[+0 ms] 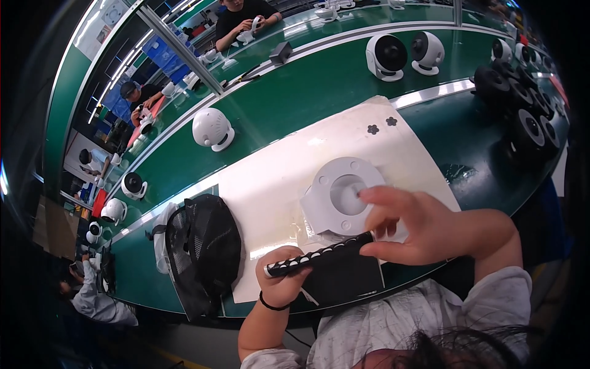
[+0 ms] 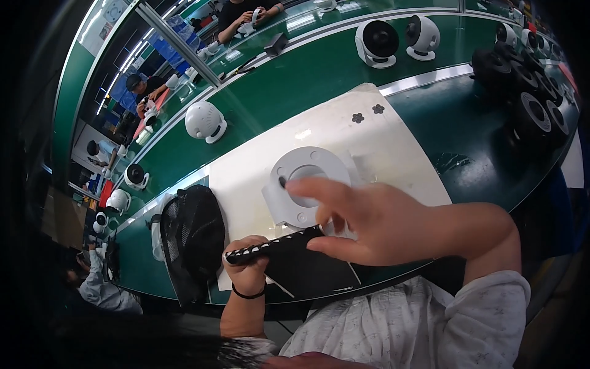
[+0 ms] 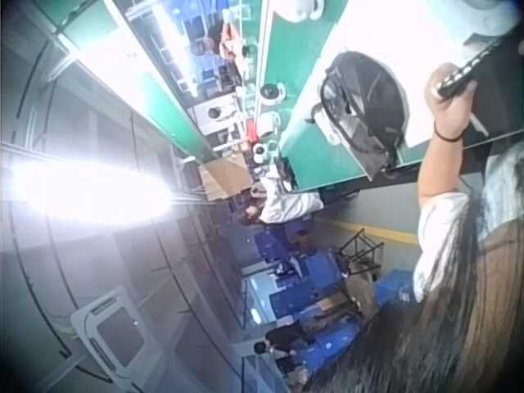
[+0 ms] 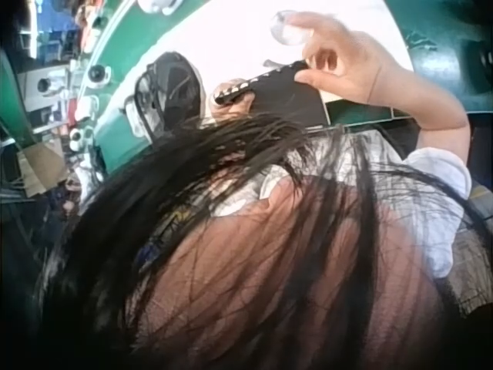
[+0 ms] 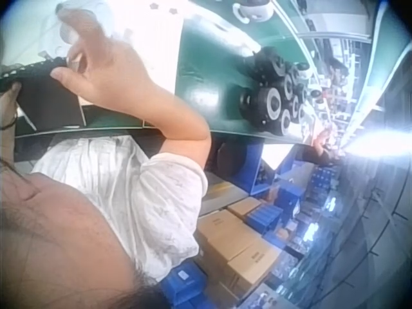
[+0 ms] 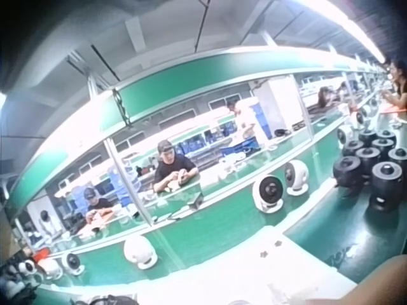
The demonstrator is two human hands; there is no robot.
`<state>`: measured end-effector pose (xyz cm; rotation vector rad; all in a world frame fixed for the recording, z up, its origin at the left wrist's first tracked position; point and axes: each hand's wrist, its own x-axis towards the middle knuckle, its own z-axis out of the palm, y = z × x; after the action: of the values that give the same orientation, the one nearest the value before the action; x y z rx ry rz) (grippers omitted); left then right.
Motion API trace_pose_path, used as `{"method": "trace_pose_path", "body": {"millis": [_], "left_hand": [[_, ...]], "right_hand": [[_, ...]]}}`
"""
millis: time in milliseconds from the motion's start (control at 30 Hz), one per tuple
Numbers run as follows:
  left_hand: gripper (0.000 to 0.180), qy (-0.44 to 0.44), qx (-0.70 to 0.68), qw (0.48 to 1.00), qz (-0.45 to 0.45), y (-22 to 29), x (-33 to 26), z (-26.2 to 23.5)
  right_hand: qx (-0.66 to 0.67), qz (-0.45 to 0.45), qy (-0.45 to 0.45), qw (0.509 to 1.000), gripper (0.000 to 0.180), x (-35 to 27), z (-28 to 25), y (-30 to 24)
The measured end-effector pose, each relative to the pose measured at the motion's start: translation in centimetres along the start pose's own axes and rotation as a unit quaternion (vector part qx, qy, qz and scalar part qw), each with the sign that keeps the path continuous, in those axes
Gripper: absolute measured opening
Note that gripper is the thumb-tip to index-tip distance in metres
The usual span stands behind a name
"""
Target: Assembling components of a dome security camera on a production line.
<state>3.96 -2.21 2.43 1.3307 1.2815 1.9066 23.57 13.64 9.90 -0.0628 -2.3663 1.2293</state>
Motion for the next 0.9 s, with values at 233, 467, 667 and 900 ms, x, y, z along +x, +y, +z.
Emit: {"method": "trace_pose_path", "body": {"millis": [233, 467, 667, 900], "left_hand": [[0.014, -0.011, 0.05, 0.999, 0.003, 0.0, 0.4, 0.1], [0.011, -0.007, 0.053, 0.998, -0.027, 0.4, 0.7, 0.9], [0.01, -0.024, 0.097, 0.994, -0.033, 0.5, 0.6, 0.9], [0.012, -0.026, 0.056, 0.996, -0.057, 0.1, 0.6, 0.4]], "right_hand": [[-0.091, -0.114, 0.053, 0.988, 0.064, 0.7, -0.5, 0.8], [-0.017, -0.165, -0.001, 0.986, 0.064, 0.4, -0.8, 0.8], [-0.04, -0.233, 0.038, 0.971, 0.067, 1.0, 0.5, 1.6], [0.051, -0.24, -0.028, 0.969, 0.068, 1.4, -0.3, 1.1]]}}
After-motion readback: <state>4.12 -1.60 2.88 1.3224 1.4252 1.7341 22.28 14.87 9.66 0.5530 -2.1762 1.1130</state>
